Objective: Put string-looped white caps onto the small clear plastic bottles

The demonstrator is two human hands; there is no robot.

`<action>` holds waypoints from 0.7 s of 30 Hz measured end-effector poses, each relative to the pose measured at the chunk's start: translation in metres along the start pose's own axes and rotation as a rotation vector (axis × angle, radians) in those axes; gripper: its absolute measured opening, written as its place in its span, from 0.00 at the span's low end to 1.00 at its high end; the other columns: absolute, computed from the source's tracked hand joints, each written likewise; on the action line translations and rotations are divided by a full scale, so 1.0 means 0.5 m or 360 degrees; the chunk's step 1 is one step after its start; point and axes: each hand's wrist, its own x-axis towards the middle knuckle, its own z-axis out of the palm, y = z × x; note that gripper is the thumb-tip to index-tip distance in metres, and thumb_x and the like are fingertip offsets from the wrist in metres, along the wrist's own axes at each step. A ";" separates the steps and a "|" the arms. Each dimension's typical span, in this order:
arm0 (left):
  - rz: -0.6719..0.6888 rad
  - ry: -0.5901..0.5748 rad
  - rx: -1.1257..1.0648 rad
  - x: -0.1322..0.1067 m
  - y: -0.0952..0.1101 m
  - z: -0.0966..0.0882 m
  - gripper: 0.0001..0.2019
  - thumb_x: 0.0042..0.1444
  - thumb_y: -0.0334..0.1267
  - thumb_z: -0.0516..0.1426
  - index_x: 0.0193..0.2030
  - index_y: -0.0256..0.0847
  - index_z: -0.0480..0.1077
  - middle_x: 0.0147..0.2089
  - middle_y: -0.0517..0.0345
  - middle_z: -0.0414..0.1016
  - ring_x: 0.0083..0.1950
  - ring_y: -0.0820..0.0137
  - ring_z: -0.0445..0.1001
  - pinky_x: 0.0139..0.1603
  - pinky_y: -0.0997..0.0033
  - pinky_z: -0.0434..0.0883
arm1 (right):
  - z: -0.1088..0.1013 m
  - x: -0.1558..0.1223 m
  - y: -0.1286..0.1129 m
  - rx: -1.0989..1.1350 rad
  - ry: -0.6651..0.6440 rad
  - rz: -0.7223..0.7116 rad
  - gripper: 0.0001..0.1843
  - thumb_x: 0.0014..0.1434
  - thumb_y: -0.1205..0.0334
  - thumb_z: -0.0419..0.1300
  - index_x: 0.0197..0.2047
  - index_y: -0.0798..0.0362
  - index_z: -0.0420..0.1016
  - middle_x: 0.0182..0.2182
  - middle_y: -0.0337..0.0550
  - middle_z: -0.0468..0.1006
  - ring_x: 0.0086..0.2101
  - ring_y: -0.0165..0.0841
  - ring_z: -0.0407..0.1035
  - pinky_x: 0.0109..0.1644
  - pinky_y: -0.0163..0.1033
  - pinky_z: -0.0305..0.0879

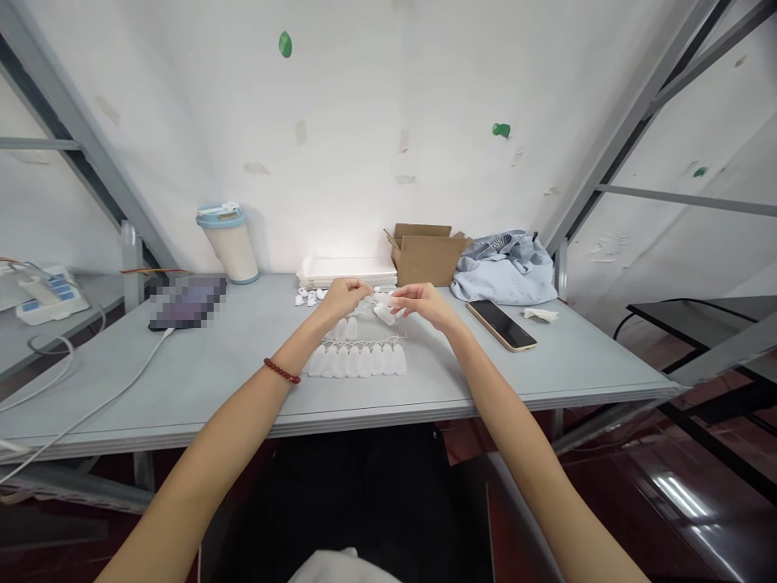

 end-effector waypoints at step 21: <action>0.0093 -0.0241 0.0059 -0.014 -0.001 0.012 0.12 0.50 0.46 0.60 0.30 0.39 0.68 0.21 0.67 0.56 0.22 0.77 0.52 0.23 0.75 0.51 | 0.023 -0.010 -0.009 0.0023 -0.0315 -0.0017 0.18 0.51 0.60 0.65 0.46 0.54 0.74 0.30 0.41 0.80 0.28 0.30 0.74 0.30 0.34 0.68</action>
